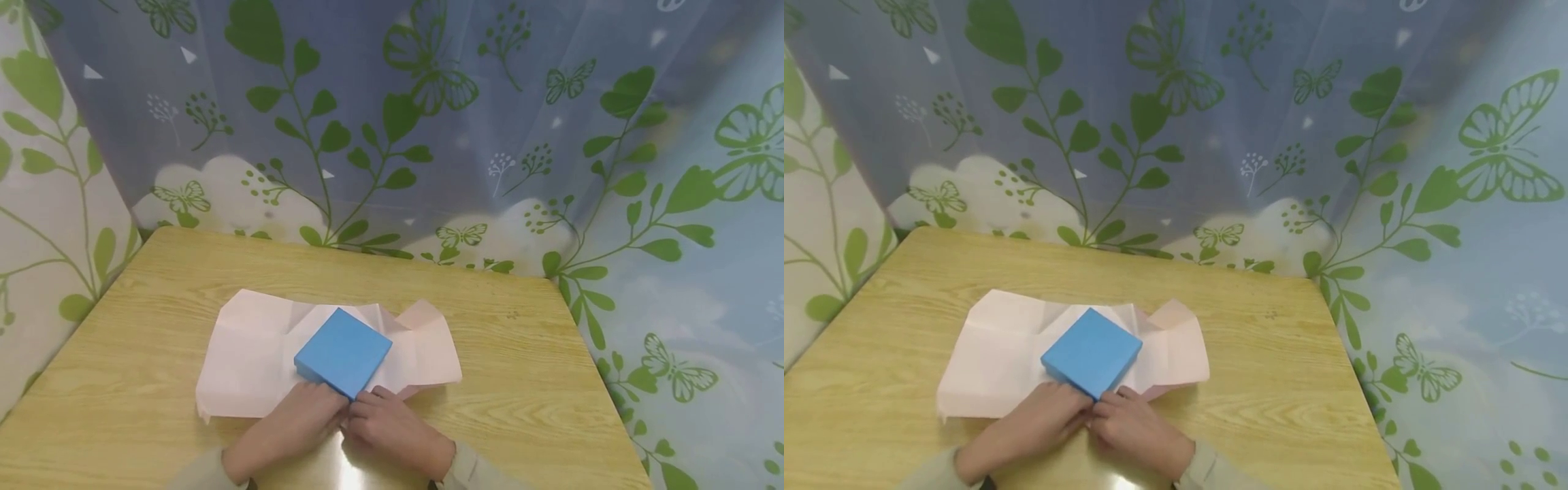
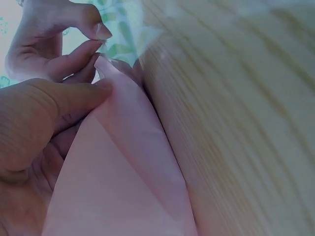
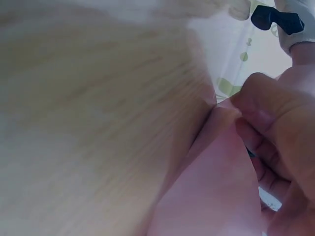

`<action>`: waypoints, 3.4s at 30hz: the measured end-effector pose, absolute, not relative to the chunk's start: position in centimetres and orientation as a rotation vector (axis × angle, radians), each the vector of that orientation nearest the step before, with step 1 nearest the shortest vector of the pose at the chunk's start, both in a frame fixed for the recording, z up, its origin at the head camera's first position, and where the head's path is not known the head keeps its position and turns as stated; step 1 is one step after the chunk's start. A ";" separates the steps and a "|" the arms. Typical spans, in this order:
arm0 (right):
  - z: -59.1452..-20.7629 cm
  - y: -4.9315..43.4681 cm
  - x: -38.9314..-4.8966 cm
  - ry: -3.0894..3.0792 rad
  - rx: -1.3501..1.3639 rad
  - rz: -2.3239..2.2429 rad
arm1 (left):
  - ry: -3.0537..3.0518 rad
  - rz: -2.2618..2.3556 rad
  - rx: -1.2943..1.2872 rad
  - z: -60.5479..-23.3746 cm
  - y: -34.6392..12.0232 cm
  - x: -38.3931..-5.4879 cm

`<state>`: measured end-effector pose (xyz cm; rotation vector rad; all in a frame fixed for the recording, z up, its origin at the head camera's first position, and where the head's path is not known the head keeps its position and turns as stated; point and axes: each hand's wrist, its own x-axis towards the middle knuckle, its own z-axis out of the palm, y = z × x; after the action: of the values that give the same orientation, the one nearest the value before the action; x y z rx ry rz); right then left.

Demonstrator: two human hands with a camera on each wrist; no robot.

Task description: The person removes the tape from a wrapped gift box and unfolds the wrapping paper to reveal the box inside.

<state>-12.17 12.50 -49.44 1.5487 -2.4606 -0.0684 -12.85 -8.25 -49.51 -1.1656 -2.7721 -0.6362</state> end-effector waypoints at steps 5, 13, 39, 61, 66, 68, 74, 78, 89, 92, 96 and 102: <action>-49.1 12.4 -11.9 -2.647 1.411 0.210 | -2.798 -0.705 -1.146 -49.4 -8.4 -12.9; -49.1 11.7 -12.2 -2.741 1.084 0.336 | -2.836 -0.730 -1.132 -49.0 -8.7 -13.3; -49.4 12.7 -12.6 -2.294 1.442 0.201 | -2.858 -0.789 -1.024 -48.7 -9.0 -13.0; -48.5 12.7 -12.5 -2.572 1.468 0.350 | -2.863 -0.855 -1.038 -49.3 -9.2 -12.9; -48.6 13.3 -13.1 -2.520 1.427 0.374 | -2.859 -0.872 -1.066 -49.1 -9.5 -13.0; -48.6 13.7 -13.4 -2.468 1.426 0.385 | -2.845 -0.871 -1.084 -49.0 -9.6 -13.0; -48.5 13.8 -13.8 -2.329 1.428 0.452 | -2.810 -0.893 -1.130 -49.0 -9.8 -13.1; -48.4 13.7 -13.7 -2.370 1.410 0.431 | -2.813 -0.931 -1.132 -49.2 -9.8 -13.1; -48.7 12.7 -13.5 -2.603 1.291 0.373 | -2.827 -0.850 -1.091 -49.2 -9.6 -13.4; -48.6 12.3 -13.5 -2.538 1.288 0.340 | -2.849 -0.864 -1.069 -49.0 -9.5 -13.5; -48.7 12.1 -13.5 -2.434 1.304 0.301 | -2.858 -0.855 -1.047 -48.7 -9.5 -13.5; -48.9 12.3 -13.3 -2.286 1.351 0.287 | -2.853 -0.800 -0.980 -48.5 -9.4 -13.5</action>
<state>-13.31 12.31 -48.89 1.3513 -2.2862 0.2874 -13.46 -9.41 -48.45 -0.9799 -2.8530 -0.8002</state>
